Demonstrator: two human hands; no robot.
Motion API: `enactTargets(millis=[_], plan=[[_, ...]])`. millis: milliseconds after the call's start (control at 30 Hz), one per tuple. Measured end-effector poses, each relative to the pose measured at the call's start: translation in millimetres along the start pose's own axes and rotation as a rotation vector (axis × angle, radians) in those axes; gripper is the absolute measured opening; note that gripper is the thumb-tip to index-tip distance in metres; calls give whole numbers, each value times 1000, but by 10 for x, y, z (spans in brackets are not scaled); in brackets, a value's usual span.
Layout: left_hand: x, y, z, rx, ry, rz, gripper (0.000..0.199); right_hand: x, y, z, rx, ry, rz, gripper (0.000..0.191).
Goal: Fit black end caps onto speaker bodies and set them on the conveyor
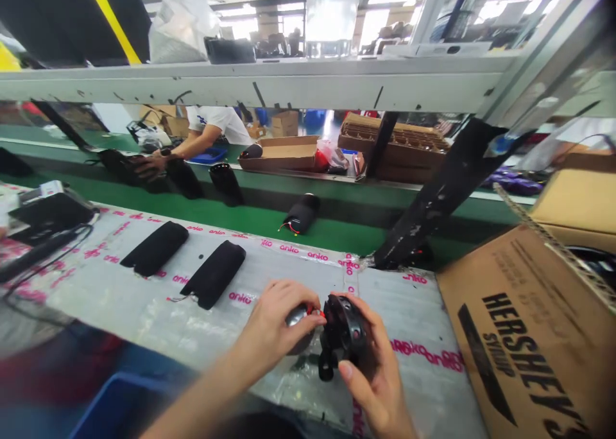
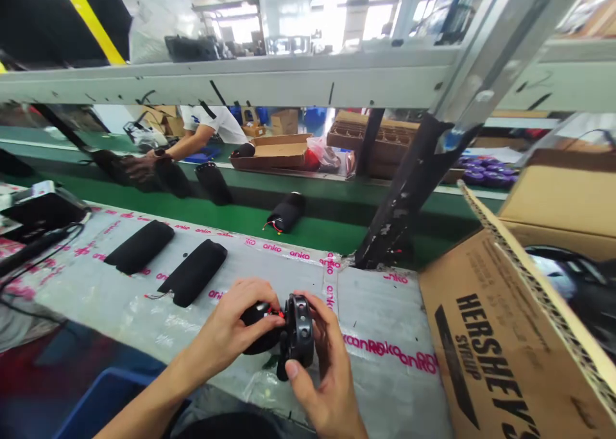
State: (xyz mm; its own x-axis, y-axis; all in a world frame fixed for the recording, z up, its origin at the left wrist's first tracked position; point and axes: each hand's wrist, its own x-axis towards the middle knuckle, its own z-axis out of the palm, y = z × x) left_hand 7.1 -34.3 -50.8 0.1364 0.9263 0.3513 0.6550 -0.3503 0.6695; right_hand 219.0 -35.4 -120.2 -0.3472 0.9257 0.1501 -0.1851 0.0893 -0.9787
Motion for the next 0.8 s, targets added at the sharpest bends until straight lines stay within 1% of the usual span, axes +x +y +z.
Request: enactTargets(millis=[67,200,267,367,433,533,667,800], plan=[[0,31,19,-14,38,-24,18,-3,-3,-10,29,5,10,73],[-22,13,87,-77,160,-45,28,68,-31,-84,99,-83,-28,67],[-42,-13,120,-92,193,-19,26,112,-53,-113,115,-118,-43,65],[-68,-44,149,-103,224,45,21,145,-68,-103,104,-133,-65,64],[-74,-52,144,-109,212,60,18,140,-63,-74,91,-128,-79,64],[-63,-58,107,-127,137,50,13,113,-56,-40,52,-97,-102,64],[-18,-94,57,-209,74,46,14,82,-92,-23,-14,-73,-113,65],[13,-155,55,-248,29,89,13,45,-127,11,-92,-8,-105,65]])
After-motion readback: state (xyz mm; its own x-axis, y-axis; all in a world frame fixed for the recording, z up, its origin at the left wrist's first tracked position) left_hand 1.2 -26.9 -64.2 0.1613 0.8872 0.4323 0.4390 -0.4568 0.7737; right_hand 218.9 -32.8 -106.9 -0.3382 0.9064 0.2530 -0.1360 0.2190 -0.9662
